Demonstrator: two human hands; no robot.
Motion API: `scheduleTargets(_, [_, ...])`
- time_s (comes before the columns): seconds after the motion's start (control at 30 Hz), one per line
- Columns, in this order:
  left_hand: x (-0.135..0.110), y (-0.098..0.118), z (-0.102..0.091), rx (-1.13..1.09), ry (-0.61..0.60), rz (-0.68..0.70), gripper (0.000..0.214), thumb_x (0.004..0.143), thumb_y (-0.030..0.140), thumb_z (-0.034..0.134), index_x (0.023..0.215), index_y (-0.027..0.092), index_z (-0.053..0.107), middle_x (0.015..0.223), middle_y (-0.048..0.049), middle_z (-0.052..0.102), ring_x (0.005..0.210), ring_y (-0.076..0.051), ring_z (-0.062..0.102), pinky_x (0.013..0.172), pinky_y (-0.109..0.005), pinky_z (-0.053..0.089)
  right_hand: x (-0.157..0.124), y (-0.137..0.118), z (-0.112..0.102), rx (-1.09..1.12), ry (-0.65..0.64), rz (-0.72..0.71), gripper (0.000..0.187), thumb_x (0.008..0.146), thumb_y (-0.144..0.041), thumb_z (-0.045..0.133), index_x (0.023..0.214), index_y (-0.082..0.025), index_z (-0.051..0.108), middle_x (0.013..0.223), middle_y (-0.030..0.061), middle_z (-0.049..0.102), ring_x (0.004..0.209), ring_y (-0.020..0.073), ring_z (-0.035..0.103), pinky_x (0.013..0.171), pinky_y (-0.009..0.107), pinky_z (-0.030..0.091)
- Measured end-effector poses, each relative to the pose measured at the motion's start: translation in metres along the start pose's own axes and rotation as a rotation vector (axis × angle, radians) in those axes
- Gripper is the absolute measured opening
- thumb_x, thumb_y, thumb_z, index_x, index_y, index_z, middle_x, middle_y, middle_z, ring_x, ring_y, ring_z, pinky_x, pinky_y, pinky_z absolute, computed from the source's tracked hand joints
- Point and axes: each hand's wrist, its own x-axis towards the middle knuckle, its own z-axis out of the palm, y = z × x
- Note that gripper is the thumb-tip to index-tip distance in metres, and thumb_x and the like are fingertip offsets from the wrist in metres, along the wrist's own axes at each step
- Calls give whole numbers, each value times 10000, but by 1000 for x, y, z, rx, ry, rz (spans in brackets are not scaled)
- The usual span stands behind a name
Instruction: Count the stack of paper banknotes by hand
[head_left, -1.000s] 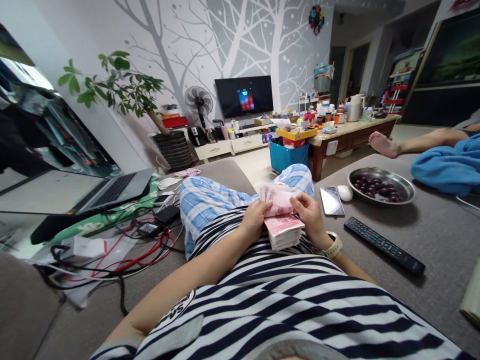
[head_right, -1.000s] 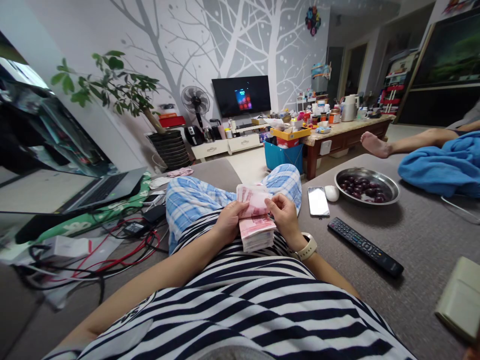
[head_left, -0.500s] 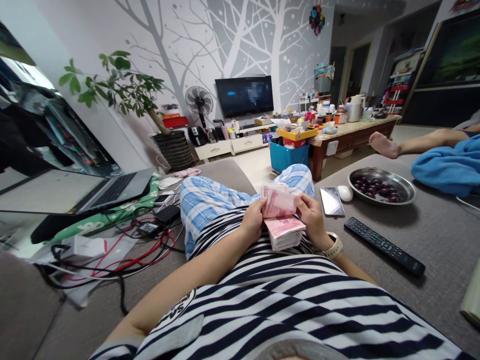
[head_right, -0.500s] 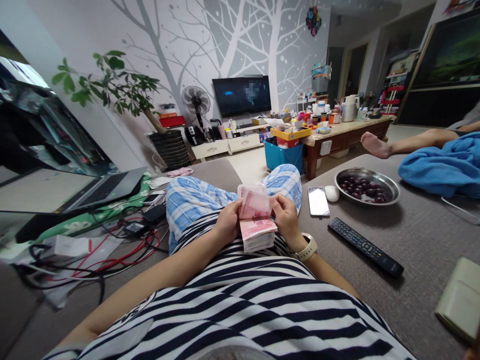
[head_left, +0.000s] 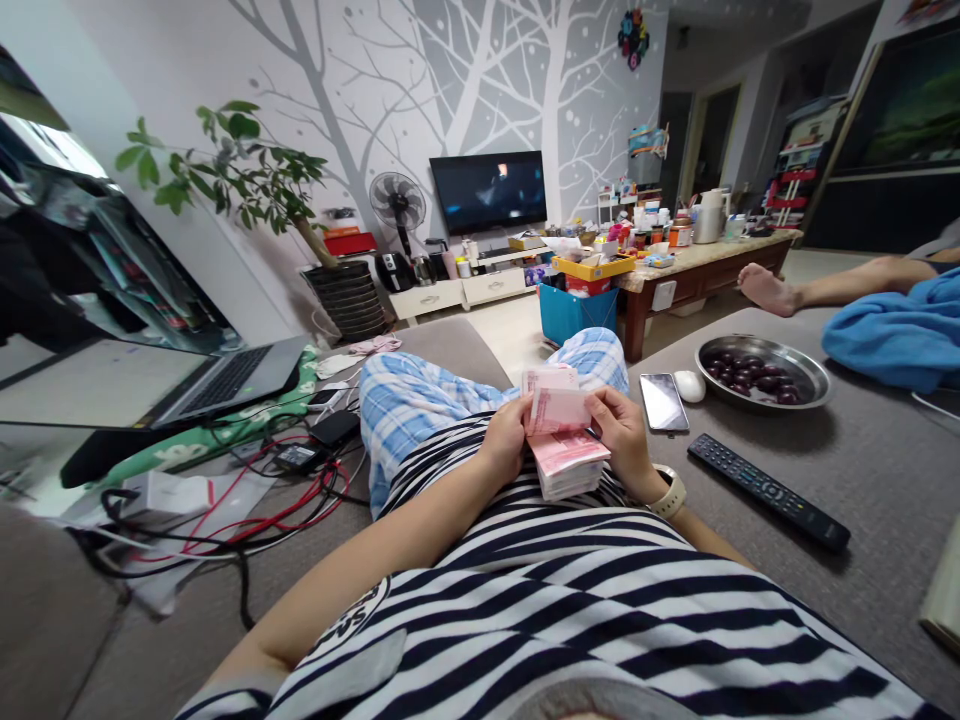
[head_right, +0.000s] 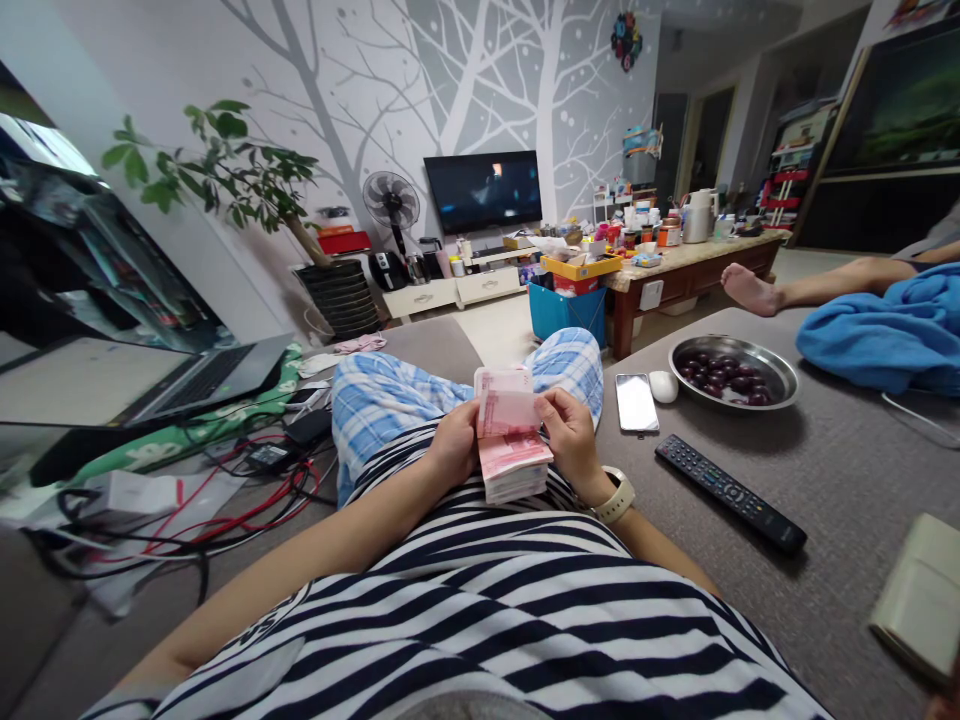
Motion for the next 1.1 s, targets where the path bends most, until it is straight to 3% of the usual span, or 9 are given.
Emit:
scheduleTargets(0.2, [5,-3,-4,13,7,7,273,650,381,821,774,157,725,740,-37,736,869,-259,718,833,-354,569,0,3,0,24,-9,7,403,904,-581,671,732,-220,615,613,-34,449,572,138,377,512,278,296])
scheduleTargets(0.47, [2,2,0,31,12,10,209,680,372,786,695,179,707,688,-33,721,830,-264,722,843,-373,579,0,0,0,3,-13,-6,411,901,-588,668,729,-217,626,611,-32,469,572,138,393,529,282,324])
scheduleTargets(0.77, [4,1,-1,48,19,23,180,713,363,751,736,184,741,758,-40,759,867,-251,719,814,-336,568,0,-1,0,0,-11,-2,408,903,-581,670,727,-217,621,625,-30,481,580,138,397,534,282,327])
scheduleTargets(1.1, [0,3,2,25,45,-4,154,752,329,731,712,181,719,728,-53,746,844,-271,735,853,-385,584,0,-1,-1,-2,-19,-4,398,898,-570,677,720,-218,628,616,-29,475,586,142,412,529,281,329])
